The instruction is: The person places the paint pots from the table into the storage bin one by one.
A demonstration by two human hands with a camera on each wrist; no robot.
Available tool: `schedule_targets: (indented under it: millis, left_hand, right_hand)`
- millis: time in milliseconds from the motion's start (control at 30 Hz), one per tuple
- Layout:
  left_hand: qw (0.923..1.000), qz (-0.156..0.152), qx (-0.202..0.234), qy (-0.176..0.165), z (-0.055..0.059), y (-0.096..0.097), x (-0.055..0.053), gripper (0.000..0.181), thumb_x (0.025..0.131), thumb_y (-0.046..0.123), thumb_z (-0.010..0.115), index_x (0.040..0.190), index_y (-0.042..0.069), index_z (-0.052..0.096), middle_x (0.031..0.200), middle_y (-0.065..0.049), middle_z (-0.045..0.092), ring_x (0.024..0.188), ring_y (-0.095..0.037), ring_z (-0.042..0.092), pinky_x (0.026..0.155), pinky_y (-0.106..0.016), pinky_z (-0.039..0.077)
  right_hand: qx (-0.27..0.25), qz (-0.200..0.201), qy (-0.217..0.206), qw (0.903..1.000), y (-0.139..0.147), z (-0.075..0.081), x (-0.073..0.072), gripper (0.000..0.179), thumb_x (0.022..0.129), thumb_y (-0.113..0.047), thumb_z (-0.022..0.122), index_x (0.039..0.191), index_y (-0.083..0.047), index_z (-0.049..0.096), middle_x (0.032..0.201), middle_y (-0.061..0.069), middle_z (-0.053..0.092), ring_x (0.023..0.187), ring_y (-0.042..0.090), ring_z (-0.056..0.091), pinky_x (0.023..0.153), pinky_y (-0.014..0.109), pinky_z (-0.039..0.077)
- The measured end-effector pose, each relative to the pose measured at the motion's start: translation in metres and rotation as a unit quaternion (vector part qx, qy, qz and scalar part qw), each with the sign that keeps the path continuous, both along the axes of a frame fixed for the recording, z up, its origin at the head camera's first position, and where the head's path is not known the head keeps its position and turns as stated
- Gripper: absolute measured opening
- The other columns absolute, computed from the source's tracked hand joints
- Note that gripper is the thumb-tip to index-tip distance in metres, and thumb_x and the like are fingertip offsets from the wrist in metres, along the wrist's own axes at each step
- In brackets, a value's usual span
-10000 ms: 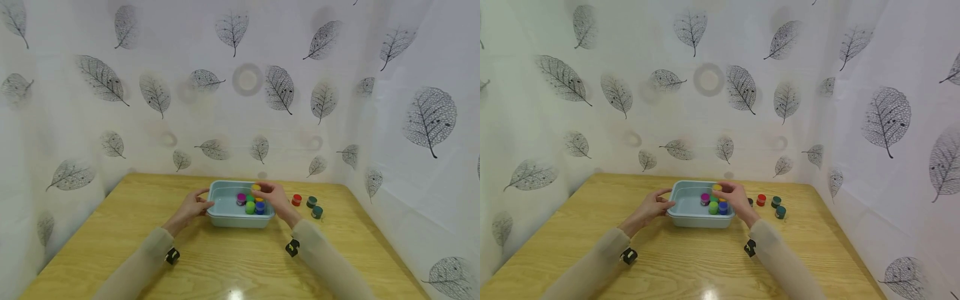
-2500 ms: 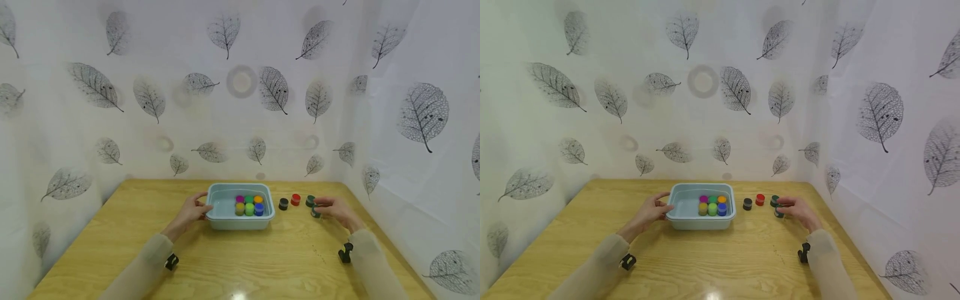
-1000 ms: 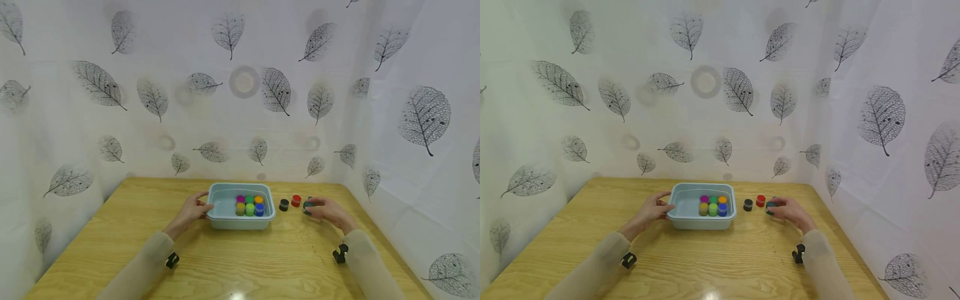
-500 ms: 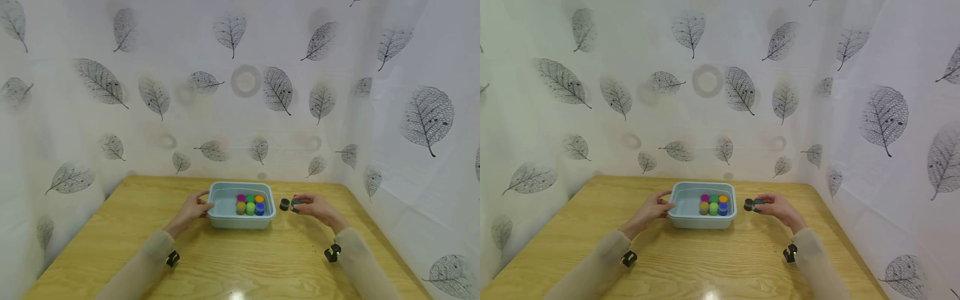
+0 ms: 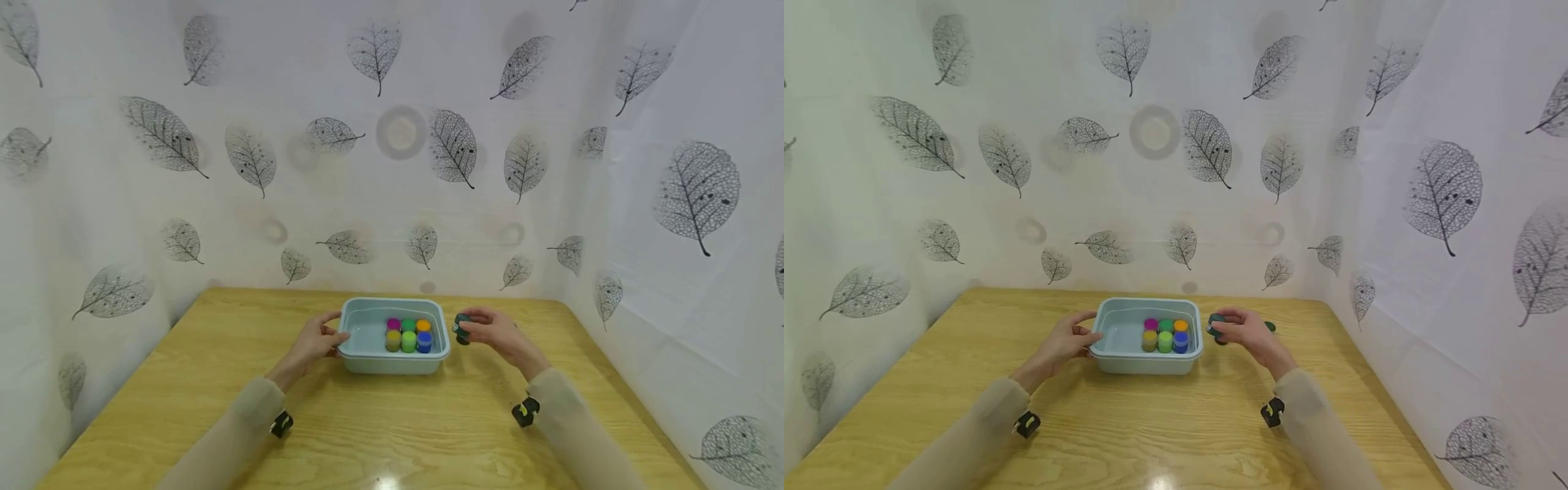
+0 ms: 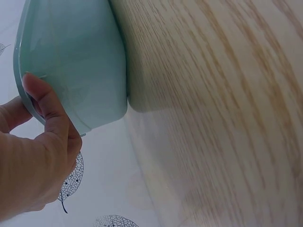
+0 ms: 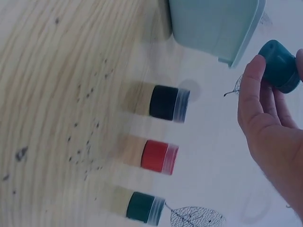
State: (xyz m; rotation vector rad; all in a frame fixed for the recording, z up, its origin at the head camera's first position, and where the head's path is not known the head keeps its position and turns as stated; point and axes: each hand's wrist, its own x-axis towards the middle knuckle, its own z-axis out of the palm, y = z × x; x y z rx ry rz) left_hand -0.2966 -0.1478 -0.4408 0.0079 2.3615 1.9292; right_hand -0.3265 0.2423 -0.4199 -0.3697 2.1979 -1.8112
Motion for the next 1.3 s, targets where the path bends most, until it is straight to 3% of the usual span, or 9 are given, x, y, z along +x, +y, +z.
schedule_targets:
  millis: [133,333,567,800,867,1067,1300]
  left_hand:
    - [1.0000,0.000,0.003,0.006,-0.001,0.000,0.001,0.061,0.091,0.004,0.067,0.146,0.001,0.041,0.084,-0.011,0.059,0.062,-0.014,0.060,0.061,-0.035,0.058]
    - [1.0000,0.002,0.005,0.006,0.001,0.001,0.004,0.061,0.091,0.004,0.067,0.146,0.002,0.041,0.083,-0.010,0.058,0.060,-0.014,0.060,0.061,-0.037,0.059]
    - [1.0000,0.003,0.004,0.004,0.002,0.000,0.007,0.062,0.091,0.004,0.068,0.146,0.001,0.041,0.084,-0.010,0.057,0.061,-0.015,0.059,0.062,-0.036,0.058]
    - [0.9999,0.002,0.009,0.006,0.001,-0.001,0.005,0.061,0.091,0.004,0.067,0.146,0.002,0.042,0.084,-0.011,0.058,0.060,-0.015,0.060,0.063,-0.037,0.059]
    - [0.9999,-0.001,0.008,0.007,0.000,-0.001,0.003,0.061,0.091,0.004,0.067,0.146,0.002,0.041,0.084,-0.011,0.058,0.060,-0.015,0.061,0.062,-0.038,0.059]
    - [0.9999,-0.001,0.011,0.012,-0.002,-0.001,0.000,0.062,0.091,0.003,0.067,0.146,0.001,0.041,0.083,-0.011,0.058,0.059,-0.014,0.061,0.061,-0.037,0.059]
    - [0.9999,-0.005,0.008,0.008,0.000,0.000,0.001,0.062,0.091,0.003,0.067,0.147,0.001,0.040,0.089,-0.019,0.062,0.060,-0.014,0.062,0.061,-0.038,0.059]
  right_hand:
    - [0.008,-0.002,0.010,0.9999,-0.010,0.002,-0.002,0.055,0.095,-0.022,0.066,0.138,0.005,0.045,0.120,0.010,0.060,0.098,0.013,0.066,0.103,0.054,0.046]
    - [0.037,-0.012,0.026,0.9989,-0.028,0.007,-0.002,0.050,0.093,-0.026,0.069,0.132,-0.001,0.053,0.123,0.014,0.062,0.101,0.022,0.066,0.093,0.043,0.055]
    - [0.054,-0.001,0.038,0.9978,-0.054,0.006,-0.004,0.050,0.091,-0.029,0.071,0.131,-0.004,0.056,0.121,0.014,0.065,0.105,0.040,0.063,0.098,0.056,0.048]
    - [0.066,0.005,0.031,0.9973,-0.078,0.008,-0.006,0.045,0.088,-0.026,0.074,0.126,-0.006,0.061,0.116,0.012,0.067,0.105,0.042,0.063,0.098,0.054,0.050]
    - [0.075,0.011,0.035,0.9965,-0.084,0.008,-0.007,0.045,0.088,-0.026,0.075,0.126,-0.006,0.062,0.116,0.012,0.067,0.105,0.041,0.063,0.097,0.051,0.051]
    - [0.118,0.016,0.072,0.9903,-0.099,0.008,-0.011,0.041,0.086,-0.026,0.076,0.123,-0.012,0.065,0.117,0.007,0.067,0.106,0.019,0.063,0.091,0.037,0.055]
    - [0.123,0.031,0.084,0.9883,-0.112,0.004,-0.015,0.042,0.087,-0.021,0.076,0.125,-0.009,0.064,0.121,0.010,0.066,0.108,0.022,0.064,0.091,0.036,0.055]
